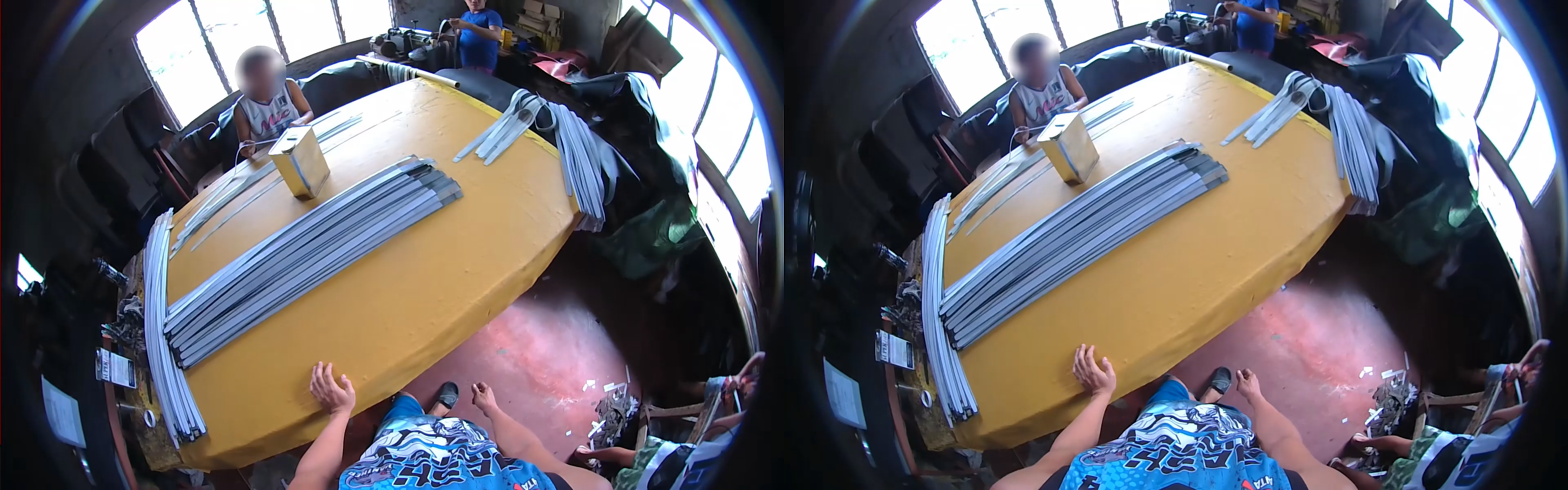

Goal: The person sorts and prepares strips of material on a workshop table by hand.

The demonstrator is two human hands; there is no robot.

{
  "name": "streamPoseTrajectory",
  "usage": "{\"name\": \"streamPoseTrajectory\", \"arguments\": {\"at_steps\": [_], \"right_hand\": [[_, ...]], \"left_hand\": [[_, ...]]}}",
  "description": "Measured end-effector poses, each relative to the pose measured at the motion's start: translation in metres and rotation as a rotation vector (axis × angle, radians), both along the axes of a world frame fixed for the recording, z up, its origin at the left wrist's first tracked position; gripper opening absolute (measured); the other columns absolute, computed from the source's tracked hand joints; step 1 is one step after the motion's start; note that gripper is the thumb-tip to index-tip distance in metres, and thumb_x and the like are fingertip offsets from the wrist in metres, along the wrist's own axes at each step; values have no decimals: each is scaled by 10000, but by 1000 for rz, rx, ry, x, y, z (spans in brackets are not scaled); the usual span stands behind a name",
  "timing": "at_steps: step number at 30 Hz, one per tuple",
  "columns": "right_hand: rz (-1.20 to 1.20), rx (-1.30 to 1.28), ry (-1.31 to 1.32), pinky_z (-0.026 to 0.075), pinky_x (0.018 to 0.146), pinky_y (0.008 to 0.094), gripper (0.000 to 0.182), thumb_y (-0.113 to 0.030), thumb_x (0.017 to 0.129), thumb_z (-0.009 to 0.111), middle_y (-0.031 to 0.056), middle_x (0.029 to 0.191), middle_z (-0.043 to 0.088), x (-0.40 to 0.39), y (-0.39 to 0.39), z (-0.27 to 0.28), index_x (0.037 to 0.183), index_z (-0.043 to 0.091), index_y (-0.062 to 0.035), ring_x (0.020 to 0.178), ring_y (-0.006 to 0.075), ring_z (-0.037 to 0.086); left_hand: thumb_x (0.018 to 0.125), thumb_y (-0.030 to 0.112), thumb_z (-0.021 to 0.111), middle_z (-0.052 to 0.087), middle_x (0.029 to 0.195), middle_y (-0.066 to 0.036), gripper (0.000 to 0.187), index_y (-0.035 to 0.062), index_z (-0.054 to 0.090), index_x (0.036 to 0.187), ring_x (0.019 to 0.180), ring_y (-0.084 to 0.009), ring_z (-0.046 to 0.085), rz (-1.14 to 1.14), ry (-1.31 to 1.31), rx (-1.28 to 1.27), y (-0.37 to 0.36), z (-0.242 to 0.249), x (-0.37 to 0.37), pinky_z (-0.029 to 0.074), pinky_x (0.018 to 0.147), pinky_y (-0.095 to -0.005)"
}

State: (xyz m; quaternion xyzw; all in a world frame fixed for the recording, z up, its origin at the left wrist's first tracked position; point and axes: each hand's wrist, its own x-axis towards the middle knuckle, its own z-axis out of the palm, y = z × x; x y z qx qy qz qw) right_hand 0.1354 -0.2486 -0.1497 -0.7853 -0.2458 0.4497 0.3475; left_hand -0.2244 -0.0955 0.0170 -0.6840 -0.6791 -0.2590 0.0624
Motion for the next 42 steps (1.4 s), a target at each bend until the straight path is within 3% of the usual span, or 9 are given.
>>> {"name": "streamPoseTrajectory", "arguments": {"at_steps": [10, 21, 27, 30, 31, 35, 36, 37, 42], "right_hand": [[302, -204, -74, 504, 706, 338, 219, -221, 878, 543, 179, 849, 628, -35, -34, -21, 968, 602, -30, 788, 263, 636], [465, -85, -181, 473, 548, 310, 324, -291, 918, 544, 134, 756, 618, -115, 24, 18, 1011, 591, 16, 588, 174, 595], [893, 13, -161, 482, 636, 337, 254, -232, 916, 534, 112, 772, 615, -269, 1, 17, 944, 594, 12, 706, 220, 600], [1664, 225, -159, 450, 804, 409, 301, -255, 917, 468, 218, 959, 621, -377, 8, 15, 998, 599, 3, 915, 344, 585], [1673, 74, -50, 438, 827, 435, 345, -302, 927, 478, 243, 1019, 596, -431, 5, 86, 1023, 587, 12, 967, 381, 559], [1785, 487, 40, 418, 761, 462, 399, -377, 940, 476, 263, 872, 525, -552, 18, 70, 922, 509, 21, 857, 395, 538], [1790, 200, 42, 432, 769, 447, 387, -360, 946, 469, 248, 894, 558, -576, 24, 116, 925, 535, 21, 877, 370, 558], [1784, 145, 2, 486, 764, 381, 421, -385, 939, 499, 188, 1012, 639, -594, 29, 110, 1148, 565, -26, 885, 265, 607], [1927, 58, -294, 473, 703, 372, 271, -263, 889, 533, 166, 803, 639, -622, 56, -33, 872, 642, -15, 752, 240, 603]], "left_hand": [[756, 254, 589, 462, 1323, -125, 445, 104, 538, 1172, 1263, -305, 395, 5, -69, 16, 0, -3, -4, 296, 1022, -479], [734, 226, 655, 484, 1301, -108, 364, 124, 588, 1076, 1280, -292, 377, -64, -335, -27, -5, -1, -33, 288, 1047, -452], [851, 235, 650, 664, 1038, -159, 349, 0, 596, 1104, 975, -226, 648, -280, -1215, -374, -96, -17, -158, 503, 866, -321], [829, 214, 664, 676, 1039, -139, 311, 13, 640, 1065, 950, -205, 660, 78, -1038, -391, -216, -36, -277, 514, 848, -312], [810, 195, 683, 675, 1033, -146, 316, 12, 644, 1064, 950, -207, 657, 272, -1146, -377, -269, -73, -321, 518, 832, -311], [771, 130, 638, 640, 968, -123, 258, -22, 643, 980, 850, -200, 621, 1100, -1088, -69, -516, -94, -450, 506, 770, -320], [788, 127, 614, 629, 1001, -123, 301, -24, 606, 1048, 886, -194, 598, 1238, -1085, 33, -596, -129, -474, 489, 796, -318], [800, 119, 602, 623, 1000, -111, 303, -16, 590, 1070, 883, -190, 586, 1391, -1121, 191, -631, -107, -464, 481, 796, -317], [869, 153, 475, 497, 712, 20, 125, 122, 595, 860, 620, -96, 460, 1847, -1340, 386, -739, -74, -399, 371, 558, -249]]}}
